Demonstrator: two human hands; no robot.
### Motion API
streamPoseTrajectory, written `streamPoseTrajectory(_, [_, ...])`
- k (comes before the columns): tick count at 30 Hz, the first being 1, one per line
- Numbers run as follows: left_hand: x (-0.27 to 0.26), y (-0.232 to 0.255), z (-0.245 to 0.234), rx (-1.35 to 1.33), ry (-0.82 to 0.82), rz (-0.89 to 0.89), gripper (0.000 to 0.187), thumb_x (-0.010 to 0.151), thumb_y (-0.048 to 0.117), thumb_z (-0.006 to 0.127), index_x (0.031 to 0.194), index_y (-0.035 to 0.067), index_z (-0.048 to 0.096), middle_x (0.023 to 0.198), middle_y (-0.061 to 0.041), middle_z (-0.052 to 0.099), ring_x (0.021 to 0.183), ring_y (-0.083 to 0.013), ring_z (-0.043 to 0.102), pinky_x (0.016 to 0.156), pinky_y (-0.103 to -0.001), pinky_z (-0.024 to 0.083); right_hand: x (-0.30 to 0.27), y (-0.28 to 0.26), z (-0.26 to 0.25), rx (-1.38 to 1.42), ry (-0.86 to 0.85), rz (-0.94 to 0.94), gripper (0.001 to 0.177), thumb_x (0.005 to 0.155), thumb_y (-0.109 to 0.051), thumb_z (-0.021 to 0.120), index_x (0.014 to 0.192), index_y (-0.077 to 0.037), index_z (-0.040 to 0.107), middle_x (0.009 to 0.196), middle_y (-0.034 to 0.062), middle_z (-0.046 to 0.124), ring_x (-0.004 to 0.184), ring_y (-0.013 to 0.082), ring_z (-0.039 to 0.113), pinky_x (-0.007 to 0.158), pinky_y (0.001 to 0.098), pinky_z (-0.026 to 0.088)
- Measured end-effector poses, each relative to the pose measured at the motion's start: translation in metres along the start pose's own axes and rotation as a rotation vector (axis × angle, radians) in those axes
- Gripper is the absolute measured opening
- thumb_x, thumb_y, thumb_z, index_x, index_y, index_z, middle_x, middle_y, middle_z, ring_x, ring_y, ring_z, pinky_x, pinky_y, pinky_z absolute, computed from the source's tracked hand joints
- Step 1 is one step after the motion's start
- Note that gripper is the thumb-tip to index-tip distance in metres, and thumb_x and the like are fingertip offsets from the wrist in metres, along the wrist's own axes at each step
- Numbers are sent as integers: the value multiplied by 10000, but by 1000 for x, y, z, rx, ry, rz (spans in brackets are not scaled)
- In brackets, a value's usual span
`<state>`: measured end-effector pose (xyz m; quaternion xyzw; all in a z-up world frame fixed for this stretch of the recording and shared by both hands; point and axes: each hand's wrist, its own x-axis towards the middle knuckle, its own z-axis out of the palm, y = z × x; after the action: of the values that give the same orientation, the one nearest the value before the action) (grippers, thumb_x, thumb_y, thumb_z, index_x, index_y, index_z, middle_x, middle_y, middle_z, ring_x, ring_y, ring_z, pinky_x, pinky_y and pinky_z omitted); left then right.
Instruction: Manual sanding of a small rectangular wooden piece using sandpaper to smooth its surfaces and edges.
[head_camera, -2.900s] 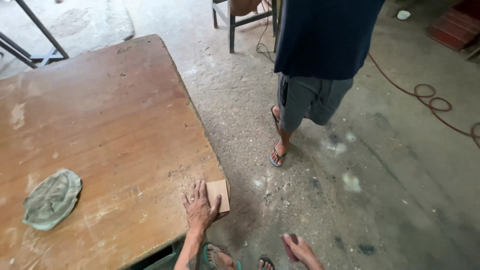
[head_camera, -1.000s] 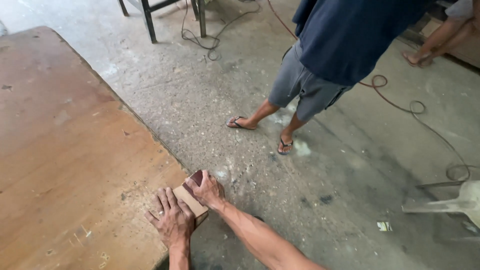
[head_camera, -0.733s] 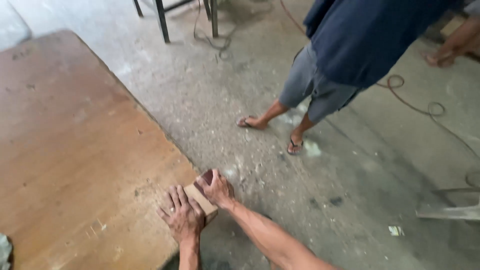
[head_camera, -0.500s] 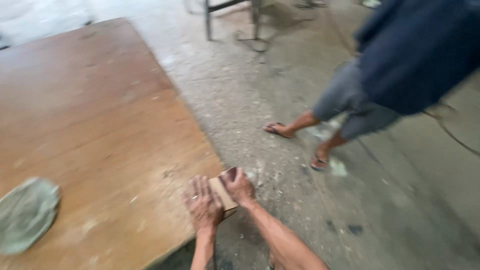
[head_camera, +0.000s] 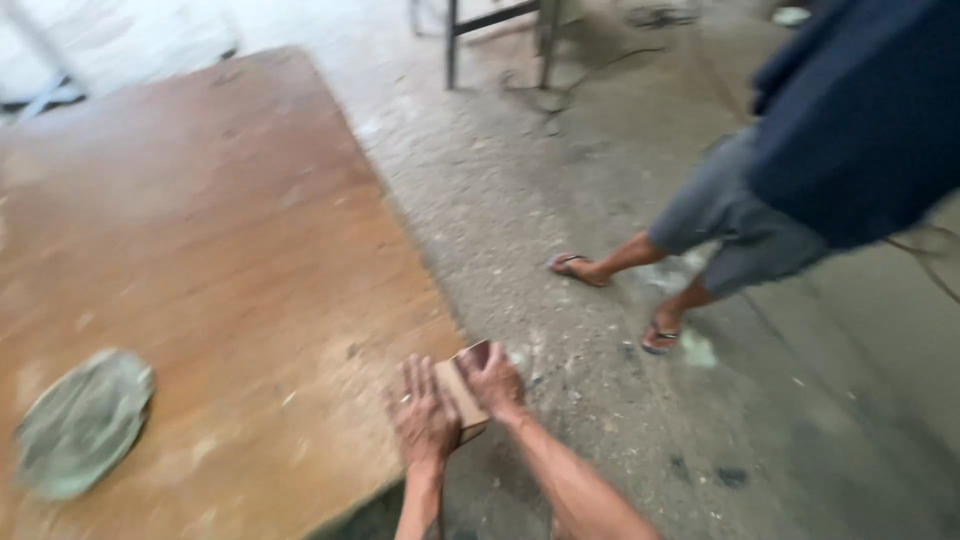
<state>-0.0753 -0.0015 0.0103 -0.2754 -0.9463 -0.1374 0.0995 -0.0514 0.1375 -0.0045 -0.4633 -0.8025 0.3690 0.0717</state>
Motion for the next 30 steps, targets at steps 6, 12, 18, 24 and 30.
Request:
streamPoseTrajectory(6, [-6,2,11,55,18,-58,634,930,409,422,1525,197,476,1625,-8,435,1518,-220,378,1227,-621,197,-18,-13,-28,55,-118,53,725,867,-754,484,1230,-127,513,1010,198,703,954,436,676,789,523,498])
streamPoseTrajectory(12, [-12,5,7,37,-40,-67,642,932,425,404,1529,199,473,1632,-22,429,1529,-240,368,1237,-623,177,-23,-4,-26,81,-98,41,746,841,-813,448,1129,-129,524,922,168,695,871,410,683,735,503,497])
streamPoseTrajectory(18, [4,6,18,23,-147,-115,643,962,423,329,1567,212,368,1678,14,294,1568,-191,227,1255,-588,83,-8,-9,-25,63,-153,49,897,824,-860,387,1292,-95,417,969,193,631,865,386,644,697,516,490])
streamPoseTrajectory(24, [1,8,-14,-7,-202,-94,646,983,418,283,1587,189,304,1693,8,224,1575,-208,156,1239,-612,37,-19,-14,-31,15,-130,15,852,848,-833,390,1265,-94,469,841,154,693,757,365,685,596,508,503])
streamPoseTrajectory(30, [-3,7,13,58,85,-33,661,881,363,475,1498,128,490,1605,-93,434,1503,-310,370,1226,-610,199,-10,-11,-26,22,-149,69,635,855,-723,532,1158,-166,576,1055,203,736,1024,450,686,847,516,516])
